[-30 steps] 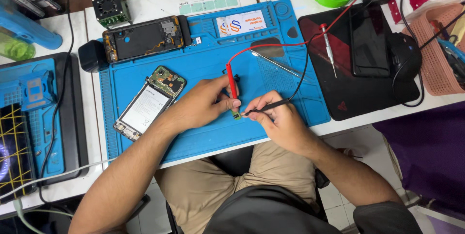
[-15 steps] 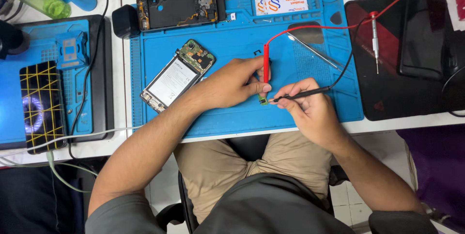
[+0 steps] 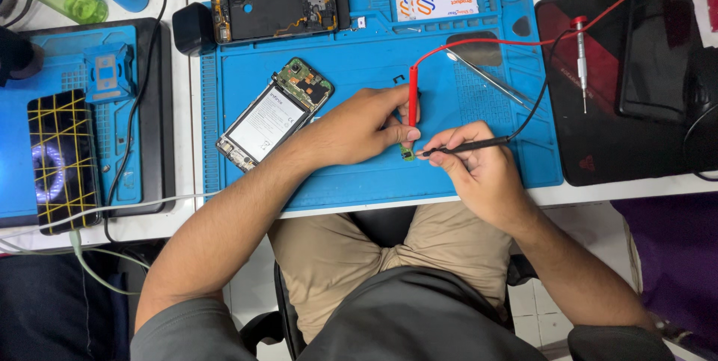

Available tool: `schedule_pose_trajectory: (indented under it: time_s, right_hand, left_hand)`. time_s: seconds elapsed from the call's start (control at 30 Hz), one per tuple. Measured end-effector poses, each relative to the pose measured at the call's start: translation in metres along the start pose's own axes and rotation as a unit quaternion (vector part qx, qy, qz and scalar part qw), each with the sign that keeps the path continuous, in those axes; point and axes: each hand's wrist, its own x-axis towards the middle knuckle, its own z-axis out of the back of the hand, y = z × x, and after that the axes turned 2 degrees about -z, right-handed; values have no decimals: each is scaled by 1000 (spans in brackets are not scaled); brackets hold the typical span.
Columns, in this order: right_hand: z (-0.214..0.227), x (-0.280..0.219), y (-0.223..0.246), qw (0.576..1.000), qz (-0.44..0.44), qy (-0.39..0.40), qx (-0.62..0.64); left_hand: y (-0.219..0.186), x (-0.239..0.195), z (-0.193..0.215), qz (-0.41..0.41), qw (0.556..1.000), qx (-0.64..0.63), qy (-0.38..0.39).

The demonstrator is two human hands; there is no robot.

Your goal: The person uses a multimeter to test the battery of a disassembled smartphone. They then use a screwdriver to remove a small circuit board from the phone and test it with the multimeter before placing it back on the workbench.

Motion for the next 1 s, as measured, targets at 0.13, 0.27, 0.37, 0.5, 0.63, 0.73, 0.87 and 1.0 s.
schedule_pose_trajectory:
  time_s: [0.13,0.27,0.37,0.5,0.63,0.73,0.87,1.0]
  right_hand:
    - [0,0,0,1000,1,-1,-8]
    - [0,-1,0,1000,1,-2,-4]
    - [0,-1,0,1000,-2,-1,3]
    - [0,-1,1,1000,-4,0,2]
    - [0,-1,1,1000,-3,0,-2]
    - [0,-1,1,1000,3,3,-15]
    - [-1,-1,1,1000,-4,-3,-2]
    - [-1,-2,1,1000,-4,0,6]
  left_hand:
    - [0,0,0,-5,1000,4,-3]
    - [1,0,0,-3,1000,5,-3]
    - [0,0,0,-2,1000,4,-4]
    - [0,0,0,-3,1000,6,-4]
    - [0,0,0,5,1000,10,-1]
    - [0,1,-1,19,1000,2,3]
    - [0,1,-1,8,1000,9,-1]
    - [2,0,-2,7,1000,0,-2]
